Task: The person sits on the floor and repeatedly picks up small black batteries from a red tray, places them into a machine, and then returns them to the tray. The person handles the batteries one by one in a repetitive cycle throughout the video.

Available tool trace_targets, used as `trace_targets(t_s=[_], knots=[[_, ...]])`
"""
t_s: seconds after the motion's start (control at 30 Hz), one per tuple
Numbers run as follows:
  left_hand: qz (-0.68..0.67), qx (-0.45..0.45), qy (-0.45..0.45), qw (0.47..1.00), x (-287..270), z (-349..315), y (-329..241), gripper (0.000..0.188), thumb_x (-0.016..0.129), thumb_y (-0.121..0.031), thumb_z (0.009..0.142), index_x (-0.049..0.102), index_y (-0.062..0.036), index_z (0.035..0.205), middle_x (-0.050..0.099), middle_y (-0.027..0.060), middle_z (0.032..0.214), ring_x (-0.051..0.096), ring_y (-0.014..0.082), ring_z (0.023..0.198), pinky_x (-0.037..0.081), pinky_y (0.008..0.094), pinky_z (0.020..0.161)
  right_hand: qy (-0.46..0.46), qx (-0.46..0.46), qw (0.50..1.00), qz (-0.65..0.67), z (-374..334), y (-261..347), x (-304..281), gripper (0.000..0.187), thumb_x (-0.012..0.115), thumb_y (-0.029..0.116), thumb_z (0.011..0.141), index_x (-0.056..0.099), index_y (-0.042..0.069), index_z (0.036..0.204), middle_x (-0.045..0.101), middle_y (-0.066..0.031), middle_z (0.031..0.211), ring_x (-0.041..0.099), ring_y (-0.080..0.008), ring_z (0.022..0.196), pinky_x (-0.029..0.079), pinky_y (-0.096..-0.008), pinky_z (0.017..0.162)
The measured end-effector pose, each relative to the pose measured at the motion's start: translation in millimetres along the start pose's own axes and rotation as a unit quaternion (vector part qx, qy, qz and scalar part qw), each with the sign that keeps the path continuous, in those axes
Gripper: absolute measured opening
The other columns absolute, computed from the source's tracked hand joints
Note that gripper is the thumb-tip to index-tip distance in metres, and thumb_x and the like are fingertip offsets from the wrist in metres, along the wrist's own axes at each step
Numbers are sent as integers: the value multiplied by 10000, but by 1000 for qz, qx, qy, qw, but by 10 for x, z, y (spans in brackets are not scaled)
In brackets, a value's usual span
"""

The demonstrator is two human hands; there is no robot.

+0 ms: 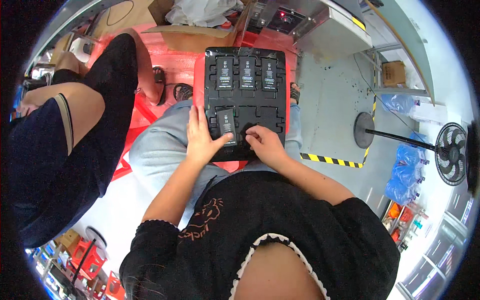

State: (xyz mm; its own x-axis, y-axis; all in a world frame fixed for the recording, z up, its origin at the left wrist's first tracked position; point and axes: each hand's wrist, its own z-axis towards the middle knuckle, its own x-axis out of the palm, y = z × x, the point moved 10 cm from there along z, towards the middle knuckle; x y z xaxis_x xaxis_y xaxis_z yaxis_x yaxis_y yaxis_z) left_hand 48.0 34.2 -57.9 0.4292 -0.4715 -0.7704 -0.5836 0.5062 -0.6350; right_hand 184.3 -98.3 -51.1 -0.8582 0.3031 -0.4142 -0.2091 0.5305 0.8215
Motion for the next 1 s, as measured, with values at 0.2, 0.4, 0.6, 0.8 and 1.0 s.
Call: trace_targets(t_s=[0.2,0.4,0.6,0.8,1.0], knots=[[-37,-5,-1,999,123,49,38,1171,753,-539,705,91,19,1494,181,310,1509,197,458,1406,226,602,1096,82,85,993,-26,38,-172,451,317,643,216,887,549,-56,1019,656,-142,843,648,-197,652,513,-335,598],[-1,-3,21,1000,135,-32,-11,1218,769,-542,678,65,27,1492,177,300,1512,188,450,1412,206,593,1113,245,-61,950,-183,-210,287,574,356,624,266,851,552,-64,967,630,-241,887,614,-428,839,482,-490,768],[34,-13,34,999,137,-6,-54,1251,803,-511,640,59,22,1493,156,267,1529,174,429,1424,200,590,1121,295,-102,931,-188,-254,412,567,347,614,223,878,594,8,1150,641,-215,1017,624,-370,951,489,-436,849],[29,94,7,995,-94,12,-338,1182,845,-393,614,152,-33,1500,168,239,1537,172,409,1432,197,589,1123,142,-143,972,-124,116,717,0,307,648,140,872,611,18,1151,663,-147,965,652,-263,909,513,-347,794],[73,220,66,971,-82,-27,-603,554,761,-324,722,614,-121,1216,364,75,1472,222,318,1427,149,612,1132,89,-155,973,-146,218,929,-245,280,631,130,867,610,-15,1106,650,-185,950,651,-329,866,511,-390,767]])
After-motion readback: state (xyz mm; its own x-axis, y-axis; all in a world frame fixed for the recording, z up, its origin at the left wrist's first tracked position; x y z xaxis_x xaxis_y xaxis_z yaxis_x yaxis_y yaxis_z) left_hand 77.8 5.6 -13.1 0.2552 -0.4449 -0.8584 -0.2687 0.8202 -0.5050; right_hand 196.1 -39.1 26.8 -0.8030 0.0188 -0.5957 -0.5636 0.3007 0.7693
